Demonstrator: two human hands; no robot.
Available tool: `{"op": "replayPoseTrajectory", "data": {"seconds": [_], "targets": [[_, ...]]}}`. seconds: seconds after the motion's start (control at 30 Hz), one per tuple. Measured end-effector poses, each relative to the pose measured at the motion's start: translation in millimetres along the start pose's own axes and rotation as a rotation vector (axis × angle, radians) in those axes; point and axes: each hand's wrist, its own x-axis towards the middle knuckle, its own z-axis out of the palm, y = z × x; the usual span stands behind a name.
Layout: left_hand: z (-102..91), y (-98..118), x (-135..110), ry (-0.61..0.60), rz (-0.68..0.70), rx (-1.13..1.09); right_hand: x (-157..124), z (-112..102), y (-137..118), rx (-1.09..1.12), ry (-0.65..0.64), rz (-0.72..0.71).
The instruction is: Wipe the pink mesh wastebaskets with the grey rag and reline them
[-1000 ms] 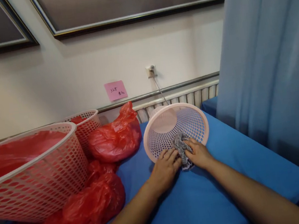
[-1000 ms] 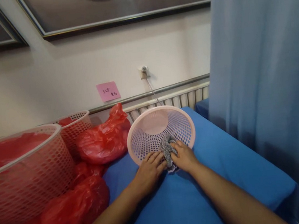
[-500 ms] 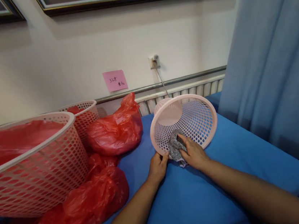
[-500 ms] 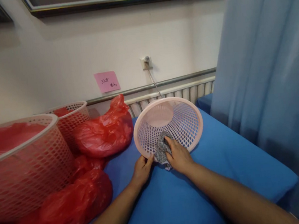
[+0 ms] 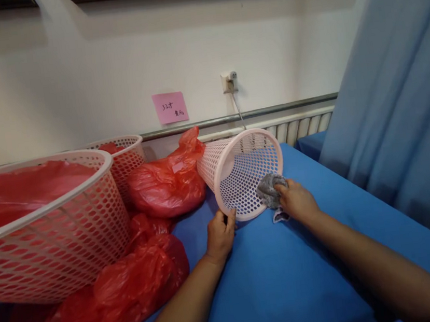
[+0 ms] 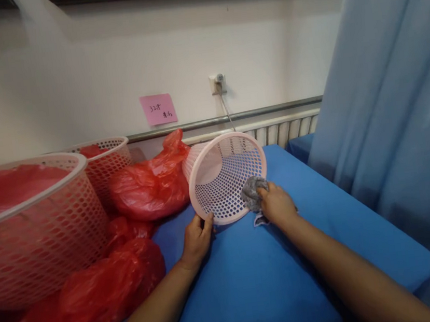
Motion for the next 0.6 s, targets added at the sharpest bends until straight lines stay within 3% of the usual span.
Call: {"op": "replayPoseTrajectory", "data": {"seconds": [0.1,0.23,0.3,0.37,0.5,0.6], "targets": [[3.7,1.4,1.2,0.015,0.041,-0.003,0.0,2.4,-19.3,0.046,-0.011,-0.027],[1.0,-0.8,-1.7,0.062,0.079,0.001,-27.9,25.9,-68.2,0.289,-0.139,-0.221],[-3.1,-2.8,-2.7,0.101,0.088,0.007,-36.5,31.3,-74.2,0.397,-0.181,-0.308],[-6.4,-4.3,-2.3,0.125,0.093,0.008,-32.8,27.6,-61.7,0.321,-0.215,-0.319],[-5.9,-4.0,0.4,0.138,0.101,-0.01,-4.2,7.9,-17.6,-0.066,-0.194,-0.084],[-2.3,-2.7,0.0,0.141,0.106,-0.03,4.3,3.2,-7.9,-0.124,-0.155,-0.009]]}}
